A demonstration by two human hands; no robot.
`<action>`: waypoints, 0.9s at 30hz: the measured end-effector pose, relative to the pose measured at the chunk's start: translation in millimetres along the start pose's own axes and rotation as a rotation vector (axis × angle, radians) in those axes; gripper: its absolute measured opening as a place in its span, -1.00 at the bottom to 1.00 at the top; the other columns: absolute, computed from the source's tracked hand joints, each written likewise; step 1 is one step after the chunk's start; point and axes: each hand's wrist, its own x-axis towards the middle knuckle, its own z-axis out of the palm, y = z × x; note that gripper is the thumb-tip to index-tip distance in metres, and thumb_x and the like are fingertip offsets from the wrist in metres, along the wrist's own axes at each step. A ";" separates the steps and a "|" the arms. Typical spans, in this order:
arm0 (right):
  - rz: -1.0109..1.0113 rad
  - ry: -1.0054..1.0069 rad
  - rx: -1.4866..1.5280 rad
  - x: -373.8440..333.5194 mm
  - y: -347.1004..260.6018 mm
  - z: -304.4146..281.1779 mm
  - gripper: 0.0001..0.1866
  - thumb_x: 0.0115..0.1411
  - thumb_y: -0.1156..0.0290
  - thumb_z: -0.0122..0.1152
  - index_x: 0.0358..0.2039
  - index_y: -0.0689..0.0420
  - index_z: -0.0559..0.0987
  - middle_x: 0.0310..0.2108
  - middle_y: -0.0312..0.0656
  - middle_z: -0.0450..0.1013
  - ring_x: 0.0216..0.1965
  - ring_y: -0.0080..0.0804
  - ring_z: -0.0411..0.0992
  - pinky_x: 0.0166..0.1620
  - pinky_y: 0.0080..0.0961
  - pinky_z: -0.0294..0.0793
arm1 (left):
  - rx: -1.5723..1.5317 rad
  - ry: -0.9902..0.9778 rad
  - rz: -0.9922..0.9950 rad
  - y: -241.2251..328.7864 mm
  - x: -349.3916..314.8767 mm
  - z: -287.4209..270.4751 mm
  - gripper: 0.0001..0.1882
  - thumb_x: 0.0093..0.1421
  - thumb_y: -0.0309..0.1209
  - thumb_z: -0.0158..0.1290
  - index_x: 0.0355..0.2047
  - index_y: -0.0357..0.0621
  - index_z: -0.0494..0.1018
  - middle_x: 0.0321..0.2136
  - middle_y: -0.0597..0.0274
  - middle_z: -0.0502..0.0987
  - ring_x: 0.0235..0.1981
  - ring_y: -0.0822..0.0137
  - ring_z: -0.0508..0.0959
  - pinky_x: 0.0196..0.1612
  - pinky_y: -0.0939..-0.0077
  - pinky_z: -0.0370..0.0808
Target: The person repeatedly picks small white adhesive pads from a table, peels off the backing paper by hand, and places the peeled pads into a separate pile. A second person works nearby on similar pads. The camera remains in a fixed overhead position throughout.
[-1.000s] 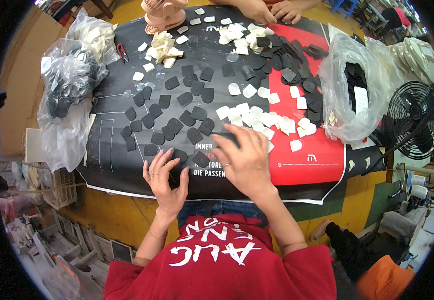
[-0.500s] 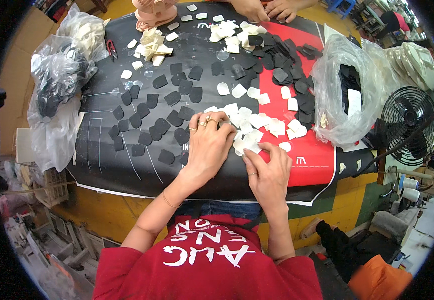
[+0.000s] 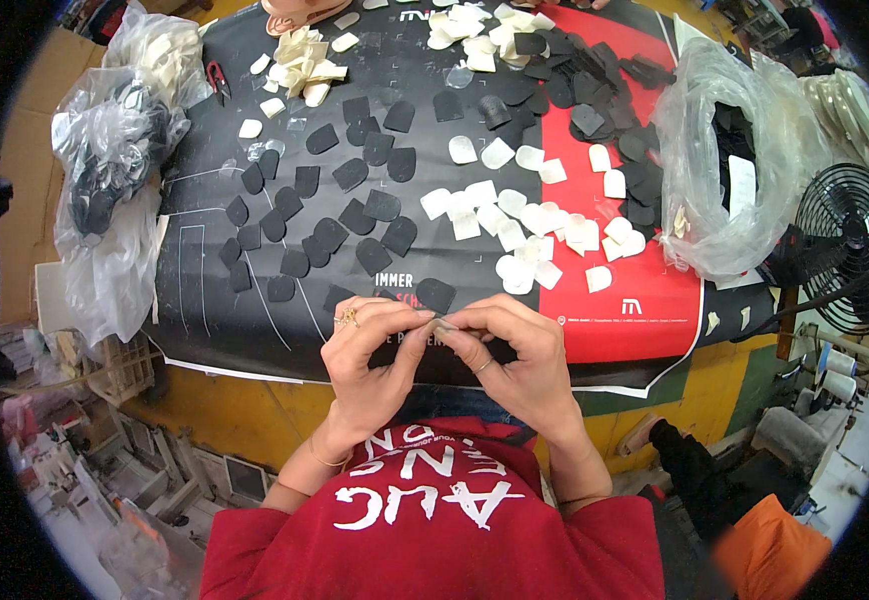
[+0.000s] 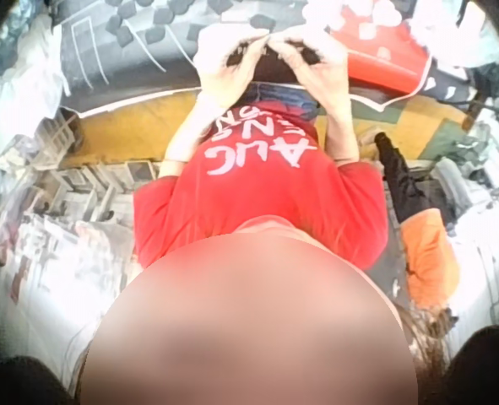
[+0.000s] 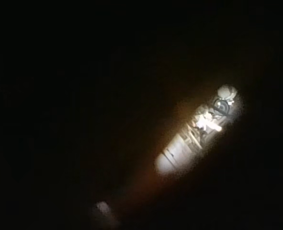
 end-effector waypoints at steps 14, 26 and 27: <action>0.285 0.177 0.144 1.3 4.0 1.1 -0.82 0.25 0.60 0.27 -0.14 0.36 0.61 -0.33 -0.16 0.58 -0.39 -0.60 0.50 -0.31 -0.70 0.48 | 0.516 -0.148 0.065 -29.0 14.0 10.8 -0.78 0.07 -0.31 0.29 -0.26 -0.03 0.62 0.06 0.17 0.50 0.16 0.12 0.39 0.22 0.11 0.18; 0.266 0.052 -0.165 41.2 2.9 6.4 -0.88 0.23 0.54 0.28 -0.25 0.32 0.64 -0.48 -0.24 0.55 -0.47 -0.62 0.45 -0.36 -0.65 0.42 | 0.584 -0.141 0.098 -30.0 -6.8 5.1 -0.71 0.05 -0.30 0.32 -0.19 0.07 0.63 0.08 0.22 0.50 0.16 0.17 0.42 0.30 0.10 0.05; 0.265 0.042 -0.179 43.7 2.9 5.7 -0.88 0.23 0.54 0.28 -0.25 0.32 0.64 -0.49 -0.24 0.55 -0.48 -0.63 0.45 -0.37 -0.65 0.43 | 0.596 -0.161 0.103 -31.2 -7.3 5.1 -0.72 0.06 -0.29 0.31 -0.18 0.07 0.63 0.08 0.22 0.50 0.16 0.17 0.42 0.31 0.09 0.04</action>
